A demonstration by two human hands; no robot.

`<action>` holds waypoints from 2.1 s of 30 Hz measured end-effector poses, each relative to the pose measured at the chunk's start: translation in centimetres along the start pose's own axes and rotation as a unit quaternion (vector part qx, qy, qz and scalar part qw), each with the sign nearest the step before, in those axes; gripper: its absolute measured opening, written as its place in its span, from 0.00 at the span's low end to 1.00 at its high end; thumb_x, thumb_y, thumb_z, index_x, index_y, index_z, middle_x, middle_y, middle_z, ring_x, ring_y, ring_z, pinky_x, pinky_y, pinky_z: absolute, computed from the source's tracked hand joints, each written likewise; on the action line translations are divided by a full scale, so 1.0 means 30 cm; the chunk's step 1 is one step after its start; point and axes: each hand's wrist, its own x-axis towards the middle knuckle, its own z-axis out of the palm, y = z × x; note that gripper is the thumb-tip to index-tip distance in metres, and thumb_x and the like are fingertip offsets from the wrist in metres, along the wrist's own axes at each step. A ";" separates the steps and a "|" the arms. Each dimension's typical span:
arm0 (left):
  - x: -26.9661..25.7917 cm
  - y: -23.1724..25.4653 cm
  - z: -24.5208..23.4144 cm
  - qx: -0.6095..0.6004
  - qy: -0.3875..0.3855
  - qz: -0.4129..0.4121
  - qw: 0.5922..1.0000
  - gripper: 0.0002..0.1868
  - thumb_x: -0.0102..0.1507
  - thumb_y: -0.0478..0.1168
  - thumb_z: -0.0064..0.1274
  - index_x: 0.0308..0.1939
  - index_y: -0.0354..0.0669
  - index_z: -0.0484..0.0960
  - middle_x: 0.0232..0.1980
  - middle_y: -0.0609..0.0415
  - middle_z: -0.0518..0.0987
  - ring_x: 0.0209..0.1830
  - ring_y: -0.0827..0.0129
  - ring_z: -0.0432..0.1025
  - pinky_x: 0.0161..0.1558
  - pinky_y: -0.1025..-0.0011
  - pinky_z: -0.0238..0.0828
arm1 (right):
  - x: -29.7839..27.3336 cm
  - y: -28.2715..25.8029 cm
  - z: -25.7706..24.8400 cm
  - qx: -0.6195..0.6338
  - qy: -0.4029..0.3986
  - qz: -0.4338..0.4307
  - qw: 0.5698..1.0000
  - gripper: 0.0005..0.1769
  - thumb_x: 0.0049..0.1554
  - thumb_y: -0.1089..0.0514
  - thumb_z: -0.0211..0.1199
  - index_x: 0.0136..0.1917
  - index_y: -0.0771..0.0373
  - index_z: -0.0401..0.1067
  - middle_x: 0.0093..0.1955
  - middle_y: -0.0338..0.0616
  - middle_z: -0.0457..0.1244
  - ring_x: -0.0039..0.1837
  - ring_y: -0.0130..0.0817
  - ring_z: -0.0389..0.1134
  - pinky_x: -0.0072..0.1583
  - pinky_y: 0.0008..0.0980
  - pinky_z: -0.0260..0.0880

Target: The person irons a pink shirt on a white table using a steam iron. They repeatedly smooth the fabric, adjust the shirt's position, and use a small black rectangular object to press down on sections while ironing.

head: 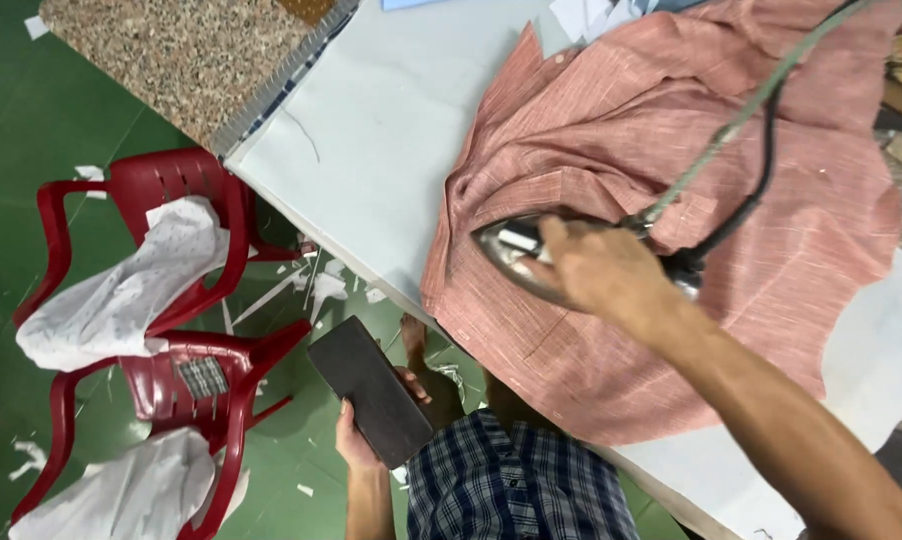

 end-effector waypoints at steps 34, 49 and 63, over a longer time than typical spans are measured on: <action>-0.057 0.106 0.001 0.044 0.003 -0.020 0.999 0.37 0.68 0.59 0.54 0.68 0.34 0.65 0.59 0.31 0.75 0.55 0.44 0.73 0.58 0.45 0.69 | -0.080 0.077 0.133 0.080 0.172 0.091 0.978 0.31 0.68 0.36 0.46 0.65 0.68 0.59 0.35 0.56 0.70 0.37 0.65 0.73 0.42 0.63 0.74; 0.197 0.054 0.207 0.546 0.139 -0.080 0.822 0.32 0.68 0.53 0.38 0.72 0.40 0.66 0.68 0.41 0.72 0.68 0.52 0.67 0.67 0.54 0.63 | -0.608 0.130 0.526 0.339 0.106 0.317 0.879 0.29 0.61 0.31 0.49 0.60 0.55 0.58 0.51 0.60 0.71 0.56 0.70 0.70 0.54 0.57 0.68; 0.270 -0.671 0.538 0.826 -0.487 0.086 0.271 0.42 0.67 0.64 0.45 0.81 0.62 0.48 0.57 0.33 0.70 0.48 0.54 0.71 0.39 0.62 0.76 | -0.870 0.487 1.250 0.521 0.297 0.583 0.548 0.41 0.62 0.33 0.53 0.71 0.70 0.56 0.58 0.80 0.64 0.61 0.82 0.63 0.60 0.64 0.62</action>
